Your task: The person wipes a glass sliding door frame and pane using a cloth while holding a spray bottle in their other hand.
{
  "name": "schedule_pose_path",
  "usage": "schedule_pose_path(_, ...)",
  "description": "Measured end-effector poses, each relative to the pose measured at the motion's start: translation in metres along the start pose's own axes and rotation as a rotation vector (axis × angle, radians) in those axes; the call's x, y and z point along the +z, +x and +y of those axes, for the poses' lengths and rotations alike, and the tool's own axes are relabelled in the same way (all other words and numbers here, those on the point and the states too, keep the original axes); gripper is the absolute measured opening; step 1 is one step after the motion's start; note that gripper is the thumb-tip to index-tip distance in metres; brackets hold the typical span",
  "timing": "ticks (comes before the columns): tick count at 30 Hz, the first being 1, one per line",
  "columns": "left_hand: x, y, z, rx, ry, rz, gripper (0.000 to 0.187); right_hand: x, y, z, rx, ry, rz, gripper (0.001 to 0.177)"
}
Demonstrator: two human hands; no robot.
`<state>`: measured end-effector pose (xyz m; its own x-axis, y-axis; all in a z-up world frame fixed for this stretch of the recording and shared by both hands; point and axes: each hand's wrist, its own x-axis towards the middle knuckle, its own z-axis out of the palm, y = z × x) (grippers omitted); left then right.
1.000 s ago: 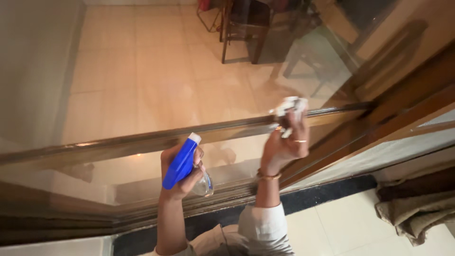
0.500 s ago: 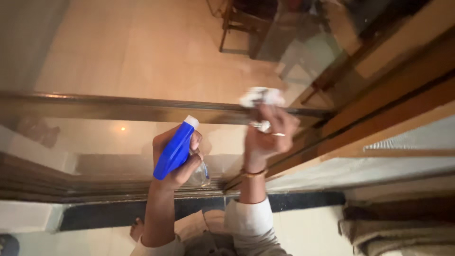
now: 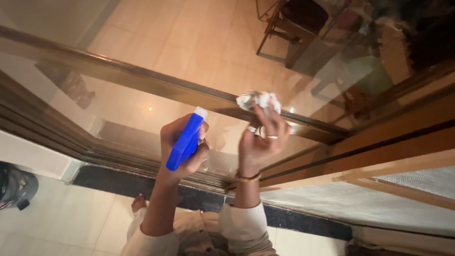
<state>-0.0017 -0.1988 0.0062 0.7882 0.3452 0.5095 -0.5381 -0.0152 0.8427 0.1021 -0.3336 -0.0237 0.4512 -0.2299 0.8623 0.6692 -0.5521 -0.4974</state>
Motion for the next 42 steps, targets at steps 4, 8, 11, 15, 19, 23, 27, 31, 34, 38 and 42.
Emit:
schedule_pose_path(4,-0.017,-0.004,-0.001,-0.081,-0.207,0.0,0.023,-0.004,0.023,0.027,0.019,0.086,0.291,0.023)
schedule_pose_path(8,-0.045,-0.003,-0.002,-0.111,-0.302,-0.023,0.025,0.005,0.021,0.018,0.15,0.111,0.502,0.025)
schedule_pose_path(11,-0.074,0.002,-0.001,-0.069,-0.256,-0.075,0.026,0.022,0.009,-0.006,0.066,-0.103,0.457,0.042)
schedule_pose_path(15,-0.118,0.009,0.004,-0.075,-0.27,-0.169,0.027,0.07,-0.021,-0.039,0.161,0.118,0.357,0.037)
schedule_pose_path(19,-0.166,0.023,0.015,-0.148,-0.319,-0.236,0.024,0.129,-0.056,-0.094,-0.151,0.042,0.161,0.036)
schedule_pose_path(23,-0.208,0.031,0.021,-0.215,-0.34,-0.279,0.021,0.165,-0.081,-0.142,-0.035,-0.014,0.08,0.043)
schedule_pose_path(27,-0.254,0.039,0.025,-0.253,-0.396,-0.308,0.019,0.173,-0.054,-0.146,0.118,0.192,0.384,0.044)
schedule_pose_path(31,-0.296,0.047,0.023,-0.072,-0.251,-0.334,0.021,0.182,-0.042,-0.167,0.46,0.294,0.605,0.032)
schedule_pose_path(34,-0.318,0.045,0.025,-0.147,-0.299,-0.319,0.019,0.21,-0.064,-0.191,0.327,0.22,0.481,0.027)
schedule_pose_path(38,-0.34,0.05,0.026,-0.084,-0.23,-0.299,0.02,0.247,-0.116,-0.242,-0.146,0.057,0.055,0.029)
schedule_pose_path(42,-0.356,0.048,0.038,-0.306,-0.398,-0.267,0.017,0.248,-0.111,-0.256,0.008,0.142,-0.055,0.026)
